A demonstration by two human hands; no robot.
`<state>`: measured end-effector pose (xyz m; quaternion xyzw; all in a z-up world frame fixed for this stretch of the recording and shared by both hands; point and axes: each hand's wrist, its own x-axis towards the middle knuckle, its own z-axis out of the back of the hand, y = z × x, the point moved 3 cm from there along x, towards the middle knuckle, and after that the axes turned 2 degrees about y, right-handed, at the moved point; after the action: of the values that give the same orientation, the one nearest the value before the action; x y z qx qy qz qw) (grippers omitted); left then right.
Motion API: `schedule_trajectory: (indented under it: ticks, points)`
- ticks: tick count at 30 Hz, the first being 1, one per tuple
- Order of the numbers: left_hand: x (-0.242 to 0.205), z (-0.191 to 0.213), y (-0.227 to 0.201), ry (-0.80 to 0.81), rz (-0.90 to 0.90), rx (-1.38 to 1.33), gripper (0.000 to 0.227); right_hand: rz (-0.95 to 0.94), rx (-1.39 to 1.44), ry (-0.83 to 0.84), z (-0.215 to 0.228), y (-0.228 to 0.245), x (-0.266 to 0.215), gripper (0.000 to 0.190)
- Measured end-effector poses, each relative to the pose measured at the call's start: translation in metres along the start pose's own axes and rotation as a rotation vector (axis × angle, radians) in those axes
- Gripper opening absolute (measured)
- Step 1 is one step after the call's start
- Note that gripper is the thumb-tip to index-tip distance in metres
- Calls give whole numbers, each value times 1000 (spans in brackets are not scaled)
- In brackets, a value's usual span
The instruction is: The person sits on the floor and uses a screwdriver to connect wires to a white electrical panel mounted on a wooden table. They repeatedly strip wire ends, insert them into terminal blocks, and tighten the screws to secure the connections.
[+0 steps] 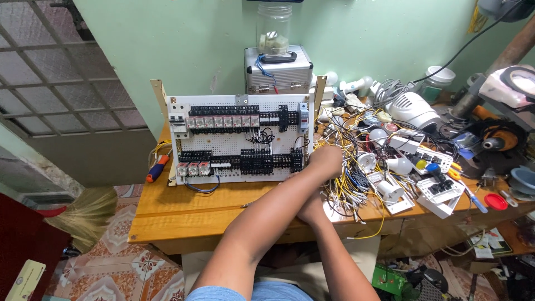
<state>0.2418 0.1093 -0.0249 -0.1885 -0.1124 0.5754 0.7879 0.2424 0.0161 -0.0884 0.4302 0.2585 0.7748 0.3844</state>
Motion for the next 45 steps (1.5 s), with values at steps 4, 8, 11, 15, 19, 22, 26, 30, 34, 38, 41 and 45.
schedule_trajectory:
  ticks: [4,8,11,15,19,22,26,30,34,38,41,45]
  points:
    - [2,12,-1,-3,-16,-42,27,6,-9,6,1,0,2,17]
    - [-13,39,-11,-40,37,-88,36,20,-8,14,0,0,2,19]
    - [-27,57,-19,-57,49,-130,38,26,-7,13,2,-2,1,20]
    - [-14,46,-13,-84,84,-291,45,36,-10,12,4,-2,2,22]
    - [-16,59,-11,-200,25,-537,27,47,-9,21,-3,-15,1,23]
    - [-30,82,-14,-232,-22,-556,27,-136,54,11,-12,-50,-6,14]
    - [-31,85,-13,-260,-82,-635,24,-193,137,-21,-15,-56,-9,15]
    - [-56,101,-13,-155,-81,-704,25,-262,160,-79,-4,-4,-10,16]
    - [-58,92,-3,-148,-101,-716,23,-254,150,-66,3,18,-4,18]
    - [-52,79,5,-123,-183,-713,20,-275,143,-69,4,19,-4,14]
    - [-46,74,3,-147,-209,-652,19,-294,97,-62,2,14,-5,17]
    - [-65,93,-9,-206,-242,-566,16,-310,24,-44,0,8,-3,25]
